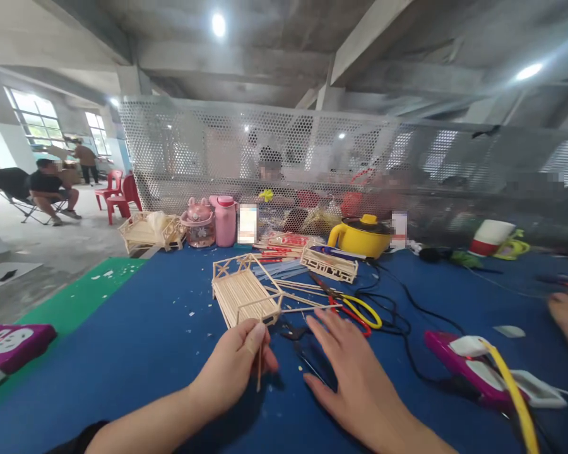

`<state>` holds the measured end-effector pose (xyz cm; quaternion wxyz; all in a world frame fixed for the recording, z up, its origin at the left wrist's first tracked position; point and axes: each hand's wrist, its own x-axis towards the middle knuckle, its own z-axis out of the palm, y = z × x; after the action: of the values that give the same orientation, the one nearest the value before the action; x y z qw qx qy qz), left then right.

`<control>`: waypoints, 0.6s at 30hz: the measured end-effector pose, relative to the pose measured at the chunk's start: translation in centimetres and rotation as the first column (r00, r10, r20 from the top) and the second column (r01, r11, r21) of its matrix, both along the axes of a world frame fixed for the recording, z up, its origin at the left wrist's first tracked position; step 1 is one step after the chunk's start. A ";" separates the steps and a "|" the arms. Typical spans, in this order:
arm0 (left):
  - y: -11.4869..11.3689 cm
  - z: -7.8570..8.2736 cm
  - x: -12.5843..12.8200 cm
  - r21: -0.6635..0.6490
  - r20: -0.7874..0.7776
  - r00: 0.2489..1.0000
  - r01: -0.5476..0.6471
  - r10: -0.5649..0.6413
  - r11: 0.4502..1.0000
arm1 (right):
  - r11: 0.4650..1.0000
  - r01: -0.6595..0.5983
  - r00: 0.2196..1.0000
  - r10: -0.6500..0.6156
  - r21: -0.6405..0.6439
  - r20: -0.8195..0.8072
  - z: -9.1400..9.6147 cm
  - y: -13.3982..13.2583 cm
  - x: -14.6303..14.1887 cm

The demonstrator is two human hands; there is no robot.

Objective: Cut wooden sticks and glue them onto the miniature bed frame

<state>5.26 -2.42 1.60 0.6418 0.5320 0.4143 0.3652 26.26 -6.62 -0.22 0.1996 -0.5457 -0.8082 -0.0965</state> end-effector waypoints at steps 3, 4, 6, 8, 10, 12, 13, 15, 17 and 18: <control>2.0 -0.9 -1.0 0.218 -0.307 0.951 0.111 -0.040 0.970 | 0.872 0.237 0.968 -0.247 -0.429 0.033 0.9 0.4 2.0; 2.4 -1.2 -1.2 0.283 -0.337 0.942 0.095 0.006 0.954 | 0.834 0.245 0.966 -0.256 -0.495 0.046 1.3 0.5 2.2; 2.8 -1.7 -1.5 0.331 -0.311 0.948 0.038 0.071 0.943 | 0.829 0.235 0.969 -0.238 -0.507 0.061 2.1 0.4 2.1; 2.6 -2.1 -1.6 0.244 -0.235 0.971 0.022 0.037 0.970 | 0.852 0.243 0.969 -0.237 -0.463 0.073 2.5 0.3 1.5; 2.2 -2.2 -1.6 0.095 -0.155 0.987 0.054 -0.038 0.994 | 0.862 0.271 0.962 -0.261 -0.428 0.083 2.8 0.2 1.0; 1.7 -2.0 -1.5 -0.011 -0.075 0.992 0.098 -0.099 0.995 | 0.862 0.295 0.953 -0.295 -0.412 0.064 3.0 0.0 0.8; 1.5 -1.9 -1.5 -0.041 -0.038 0.993 0.111 -0.112 0.993 | 0.864 0.284 0.953 -0.302 -0.415 0.023 3.1 -0.1 0.8; 1.2 -1.4 -1.5 -0.083 0.019 0.992 0.126 -0.125 0.989 | 0.844 0.200 0.938 -0.312 -0.497 -0.152 3.4 -0.4 0.9; 1.1 -1.1 -1.4 -0.105 0.054 0.989 0.143 -0.138 0.984 | 0.748 -0.006 0.823 -0.373 -0.664 -0.428 3.7 -0.7 0.7; 1.0 -1.1 -1.4 -0.107 0.069 0.987 0.152 -0.146 0.983 | 0.670 -0.152 0.718 -0.430 -0.727 -0.547 3.7 -0.8 0.5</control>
<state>3.91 -1.44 0.54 0.7084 0.5135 0.3732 0.3086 26.75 -7.42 3.53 0.2378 -0.6387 -0.5965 0.4240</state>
